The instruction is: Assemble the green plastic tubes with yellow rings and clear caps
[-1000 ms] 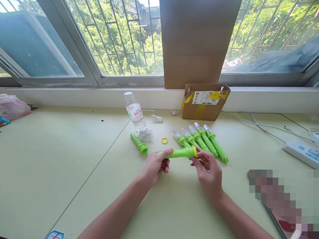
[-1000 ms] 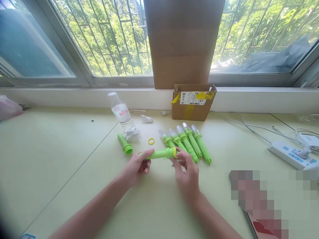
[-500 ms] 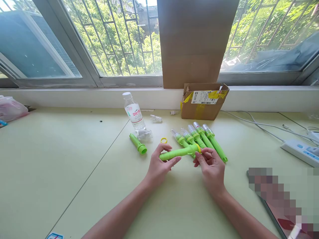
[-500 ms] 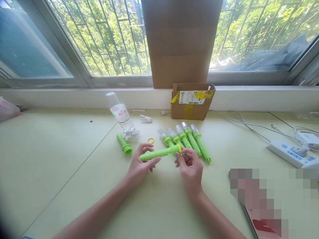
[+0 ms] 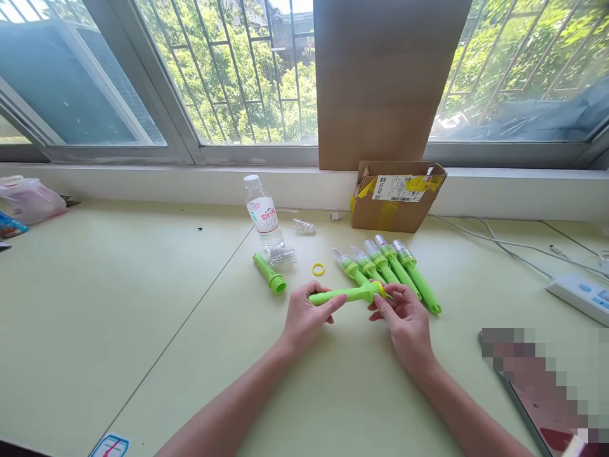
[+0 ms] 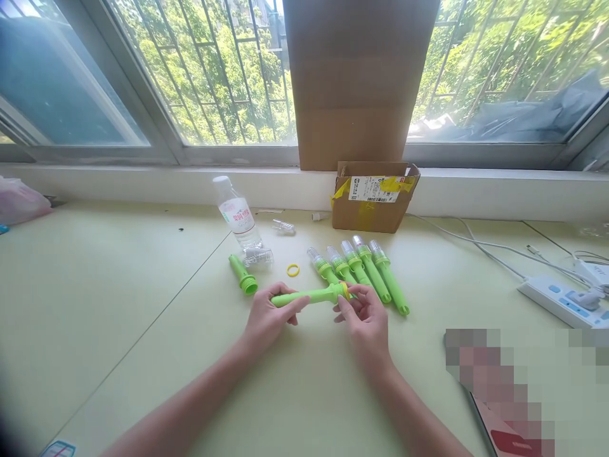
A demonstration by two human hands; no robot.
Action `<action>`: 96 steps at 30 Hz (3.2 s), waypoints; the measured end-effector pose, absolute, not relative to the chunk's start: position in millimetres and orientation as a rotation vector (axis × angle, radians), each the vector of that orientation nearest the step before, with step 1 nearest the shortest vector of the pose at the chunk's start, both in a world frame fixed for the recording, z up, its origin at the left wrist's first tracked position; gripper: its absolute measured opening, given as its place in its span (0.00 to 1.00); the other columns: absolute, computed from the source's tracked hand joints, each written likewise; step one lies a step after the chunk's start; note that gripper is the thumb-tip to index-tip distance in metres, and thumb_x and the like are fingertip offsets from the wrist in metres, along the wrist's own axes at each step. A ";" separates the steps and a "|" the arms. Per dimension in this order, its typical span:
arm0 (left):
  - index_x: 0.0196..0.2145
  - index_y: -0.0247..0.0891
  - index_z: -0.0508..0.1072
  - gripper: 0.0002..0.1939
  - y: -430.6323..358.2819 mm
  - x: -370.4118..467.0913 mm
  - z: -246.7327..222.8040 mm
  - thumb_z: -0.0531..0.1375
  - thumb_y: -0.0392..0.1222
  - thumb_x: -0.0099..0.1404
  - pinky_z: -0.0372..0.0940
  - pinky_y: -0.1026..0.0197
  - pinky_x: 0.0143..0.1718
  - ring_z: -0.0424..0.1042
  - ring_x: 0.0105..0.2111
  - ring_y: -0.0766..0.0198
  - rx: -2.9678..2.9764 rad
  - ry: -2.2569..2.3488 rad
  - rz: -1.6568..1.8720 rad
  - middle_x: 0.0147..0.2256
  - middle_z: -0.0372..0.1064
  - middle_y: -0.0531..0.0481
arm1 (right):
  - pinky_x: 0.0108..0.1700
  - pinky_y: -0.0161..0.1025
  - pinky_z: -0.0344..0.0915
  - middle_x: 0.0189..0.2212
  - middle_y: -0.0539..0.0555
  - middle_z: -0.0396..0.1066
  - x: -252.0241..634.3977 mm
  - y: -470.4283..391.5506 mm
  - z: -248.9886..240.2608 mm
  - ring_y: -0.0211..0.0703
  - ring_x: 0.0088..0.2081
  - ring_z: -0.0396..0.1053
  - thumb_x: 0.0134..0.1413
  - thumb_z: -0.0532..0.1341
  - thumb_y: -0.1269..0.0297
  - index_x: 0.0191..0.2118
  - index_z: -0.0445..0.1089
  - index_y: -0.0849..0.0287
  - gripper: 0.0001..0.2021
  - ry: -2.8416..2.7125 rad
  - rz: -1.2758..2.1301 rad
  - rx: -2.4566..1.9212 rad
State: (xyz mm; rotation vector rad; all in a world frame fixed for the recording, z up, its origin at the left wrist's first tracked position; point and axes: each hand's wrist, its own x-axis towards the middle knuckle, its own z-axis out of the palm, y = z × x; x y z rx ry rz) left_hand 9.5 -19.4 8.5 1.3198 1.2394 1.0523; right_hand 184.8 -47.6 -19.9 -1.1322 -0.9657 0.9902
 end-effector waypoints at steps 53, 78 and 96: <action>0.22 0.36 0.66 0.19 -15.6 5.9 14.0 0.67 0.53 0.50 0.61 0.66 0.20 0.67 0.16 0.68 1.250 1.279 0.934 0.17 0.66 0.55 | 0.35 0.48 0.76 0.30 0.53 0.75 181.4 -49.3 -24.6 0.47 0.31 0.75 0.44 0.70 0.60 0.37 0.65 0.57 0.17 -0.965 0.938 -1.116; 0.26 0.38 0.67 0.15 -20.0 9.4 -3.0 0.67 0.48 0.50 0.57 0.67 0.24 0.62 0.23 0.69 1.669 1.263 1.127 0.23 0.65 0.55 | 0.31 0.42 0.73 0.23 0.49 0.73 182.7 -46.8 -23.0 0.42 0.24 0.73 0.45 0.70 0.58 0.35 0.65 0.58 0.16 -0.921 0.896 -1.170; 0.25 0.35 0.68 0.18 -16.7 6.6 15.0 0.68 0.51 0.49 0.61 0.68 0.17 0.65 0.15 0.70 1.344 1.320 0.999 0.18 0.65 0.56 | 0.25 0.37 0.71 0.28 0.51 0.71 183.7 -46.3 -28.8 0.47 0.34 0.72 0.47 0.68 0.56 0.39 0.63 0.54 0.17 -1.035 1.008 -1.264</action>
